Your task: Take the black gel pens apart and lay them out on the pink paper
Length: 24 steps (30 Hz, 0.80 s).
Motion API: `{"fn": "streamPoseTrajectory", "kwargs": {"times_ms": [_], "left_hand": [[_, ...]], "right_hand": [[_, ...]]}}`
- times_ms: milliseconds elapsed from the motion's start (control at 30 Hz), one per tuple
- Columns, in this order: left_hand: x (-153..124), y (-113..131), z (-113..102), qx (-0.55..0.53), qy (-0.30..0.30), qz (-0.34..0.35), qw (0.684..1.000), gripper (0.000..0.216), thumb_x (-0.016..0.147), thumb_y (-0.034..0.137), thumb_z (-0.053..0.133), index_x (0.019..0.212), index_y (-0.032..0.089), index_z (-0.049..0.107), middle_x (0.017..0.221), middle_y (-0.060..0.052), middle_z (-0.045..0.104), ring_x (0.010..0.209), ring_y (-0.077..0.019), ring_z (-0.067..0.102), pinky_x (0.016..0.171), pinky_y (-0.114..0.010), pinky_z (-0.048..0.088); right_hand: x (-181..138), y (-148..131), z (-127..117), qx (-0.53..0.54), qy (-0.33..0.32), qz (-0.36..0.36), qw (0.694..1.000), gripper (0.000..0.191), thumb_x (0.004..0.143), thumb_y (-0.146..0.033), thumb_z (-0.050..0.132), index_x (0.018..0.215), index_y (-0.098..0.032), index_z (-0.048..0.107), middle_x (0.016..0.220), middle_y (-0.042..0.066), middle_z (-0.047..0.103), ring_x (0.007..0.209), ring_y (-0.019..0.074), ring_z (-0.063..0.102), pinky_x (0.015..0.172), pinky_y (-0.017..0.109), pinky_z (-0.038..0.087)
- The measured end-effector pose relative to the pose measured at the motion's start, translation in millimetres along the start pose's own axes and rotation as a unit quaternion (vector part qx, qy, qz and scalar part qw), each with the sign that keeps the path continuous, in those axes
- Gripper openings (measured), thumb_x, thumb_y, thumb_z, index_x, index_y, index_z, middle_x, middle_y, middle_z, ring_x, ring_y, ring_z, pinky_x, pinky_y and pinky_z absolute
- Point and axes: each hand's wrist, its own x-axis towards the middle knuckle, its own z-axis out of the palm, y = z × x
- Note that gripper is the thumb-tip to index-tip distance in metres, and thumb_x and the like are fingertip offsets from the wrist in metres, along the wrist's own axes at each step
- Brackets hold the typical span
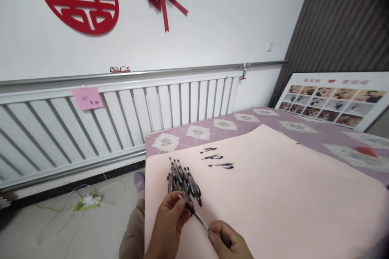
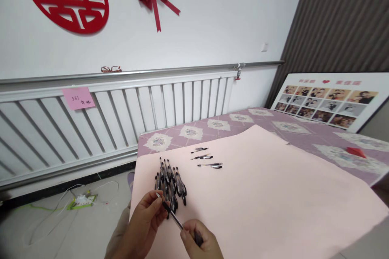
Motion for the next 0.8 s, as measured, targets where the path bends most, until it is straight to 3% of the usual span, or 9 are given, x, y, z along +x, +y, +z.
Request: {"fn": "streamPoseTrajectory", "kwargs": {"times_ms": [167, 233, 300, 400, 500, 633, 800], "left_hand": [[3, -5, -5, -0.005, 0.011, 0.007, 1.0, 0.01, 0.072, 0.02, 0.062, 0.081, 0.019, 0.057, 0.073, 0.001, 0.058, 0.066, -0.0082, 0.056, 0.061, -0.019, 0.045], [5, -7, -9, -0.012, 0.028, 0.012, 0.999, 0.01, 0.072, 0.019, 0.062, 0.082, 0.019, 0.057, 0.075, 0.001, 0.059, 0.067, -0.008, 0.056, 0.062, -0.018, 0.046], [8, -9, -13, -0.019, 0.056, 0.017, 0.998, 0.011, 0.072, 0.017, 0.062, 0.082, 0.019, 0.057, 0.076, 0.001, 0.059, 0.067, -0.0077, 0.057, 0.063, -0.018, 0.047], [12, -9, -18, -0.026, 0.092, 0.02, 0.995, 0.012, 0.07, 0.014, 0.063, 0.081, 0.018, 0.058, 0.075, 0.001, 0.059, 0.066, -0.0074, 0.058, 0.062, -0.018, 0.049], [15, -8, -21, -0.036, 0.111, 0.027, 0.993, 0.011, 0.07, 0.011, 0.062, 0.08, 0.017, 0.058, 0.075, 0.001, 0.06, 0.065, -0.007, 0.059, 0.061, -0.017, 0.049], [17, -8, -22, -0.05, 0.133, 0.028, 0.99, 0.012, 0.072, 0.008, 0.058, 0.08, 0.016, 0.059, 0.072, 0.0, 0.06, 0.063, -0.0073, 0.06, 0.059, -0.017, 0.05], [18, -11, -25, -0.063, 0.13, 0.029, 0.989, 0.012, 0.072, 0.007, 0.058, 0.079, 0.016, 0.06, 0.073, 0.0, 0.06, 0.064, -0.0079, 0.061, 0.059, -0.017, 0.052]], "right_hand": [[4, 8, 8, 0.07, 0.038, -0.014, 0.997, 0.039, 0.06, -0.053, 0.066, 0.055, -0.019, 0.046, 0.047, -0.01, 0.029, 0.045, 0.0059, 0.026, 0.043, 0.018, 0.022], [3, 9, 8, 0.143, 0.027, 0.032, 0.989, 0.039, 0.064, -0.055, 0.062, 0.06, -0.018, 0.049, 0.043, -0.011, 0.028, 0.039, 0.0036, 0.02, 0.037, 0.016, 0.015], [3, 10, 4, 0.238, 0.042, 0.087, 0.966, 0.034, 0.07, -0.053, 0.058, 0.067, -0.019, 0.052, 0.044, -0.011, 0.037, 0.034, 0.0022, 0.025, 0.032, 0.013, 0.013], [4, 15, -7, 0.357, 0.131, 0.134, 0.915, 0.019, 0.067, -0.029, 0.068, 0.079, -0.021, 0.056, 0.067, -0.004, 0.062, 0.052, 0.0054, 0.056, 0.038, 0.01, 0.036], [5, 21, -17, 0.404, 0.173, 0.16, 0.884, 0.031, 0.057, -0.01, 0.07, 0.083, -0.021, 0.057, 0.082, 0.0, 0.069, 0.078, 0.0118, 0.066, 0.059, 0.015, 0.05], [1, 16, -16, 0.399, 0.161, 0.175, 0.886, 0.032, 0.06, -0.014, 0.071, 0.087, -0.021, 0.055, 0.081, 0.001, 0.071, 0.07, 0.0105, 0.067, 0.053, 0.013, 0.049], [-2, 6, -6, 0.336, 0.142, 0.148, 0.919, 0.03, 0.059, -0.025, 0.072, 0.084, -0.019, 0.056, 0.072, 0.002, 0.069, 0.052, 0.0086, 0.059, 0.036, 0.012, 0.036]]}}
